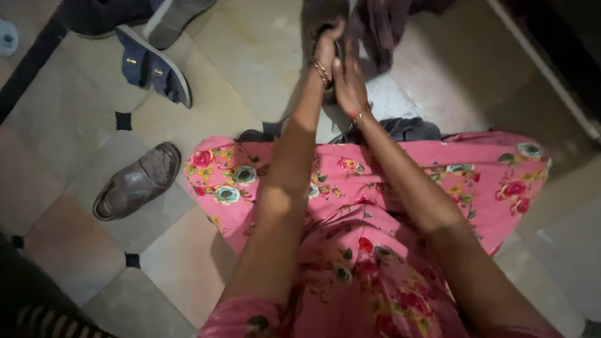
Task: The person sits on the floor and wipes a pair of brown leather shoes with a dark cloth. They clean the first shoe thoroughly, then place it aside and proceed to wipe the second shoe in the same manner.
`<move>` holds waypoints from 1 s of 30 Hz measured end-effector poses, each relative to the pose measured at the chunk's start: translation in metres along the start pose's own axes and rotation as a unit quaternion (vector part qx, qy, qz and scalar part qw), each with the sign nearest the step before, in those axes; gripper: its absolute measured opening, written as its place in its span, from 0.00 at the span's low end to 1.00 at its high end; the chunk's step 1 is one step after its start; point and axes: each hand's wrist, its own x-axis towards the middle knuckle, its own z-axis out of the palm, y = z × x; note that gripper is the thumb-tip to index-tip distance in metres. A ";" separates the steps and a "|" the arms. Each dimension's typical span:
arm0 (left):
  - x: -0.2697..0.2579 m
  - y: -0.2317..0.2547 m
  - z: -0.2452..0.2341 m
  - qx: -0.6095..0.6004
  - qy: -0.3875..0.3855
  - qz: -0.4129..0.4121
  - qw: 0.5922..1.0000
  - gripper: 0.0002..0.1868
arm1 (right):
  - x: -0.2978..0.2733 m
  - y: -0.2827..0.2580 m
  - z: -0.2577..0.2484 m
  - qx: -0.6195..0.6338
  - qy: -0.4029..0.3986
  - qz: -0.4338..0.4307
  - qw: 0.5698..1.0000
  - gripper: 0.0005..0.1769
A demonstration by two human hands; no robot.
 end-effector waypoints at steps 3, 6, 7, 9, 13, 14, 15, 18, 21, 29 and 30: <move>0.011 -0.014 0.026 0.180 0.051 0.074 0.979 0.26 | -0.026 0.003 -0.014 -0.008 -0.062 0.187 0.980 0.37; 0.013 -0.017 0.038 0.380 0.093 0.122 0.912 0.33 | -0.051 0.004 -0.024 -0.034 -0.051 0.140 0.988 0.36; 0.010 -0.016 0.038 0.439 0.107 0.126 0.883 0.36 | -0.055 0.004 -0.025 -0.054 -0.049 0.140 0.987 0.31; 0.006 -0.016 0.044 0.544 0.114 0.127 0.821 0.35 | -0.054 0.002 -0.029 -0.091 -0.041 0.138 0.985 0.25; 0.000 0.008 0.041 0.648 0.114 0.159 0.736 0.33 | -0.039 -0.005 -0.056 -0.051 0.025 0.105 0.993 0.19; -0.004 0.018 0.037 0.667 0.107 0.136 0.725 0.33 | -0.031 -0.005 -0.064 -0.058 0.037 0.109 0.992 0.17; -0.009 0.029 0.031 0.686 0.099 0.113 0.712 0.33 | -0.024 -0.003 -0.071 -0.064 0.049 0.113 0.990 0.16; -0.032 0.074 0.011 0.750 0.080 0.025 0.656 0.34 | -0.002 0.018 -0.091 -0.086 0.114 0.030 0.989 0.13; -0.083 0.135 -0.019 0.777 -0.006 0.066 0.627 0.32 | 0.017 0.045 -0.098 -0.086 0.119 0.036 0.989 0.12; -0.342 0.285 -0.225 0.602 0.328 0.232 0.690 0.26 | 0.020 0.048 -0.135 -0.371 0.016 -0.004 0.929 0.25; -0.392 0.282 -0.247 0.636 0.435 0.211 0.602 0.28 | 0.020 0.045 -0.136 -0.397 0.033 -0.002 0.917 0.27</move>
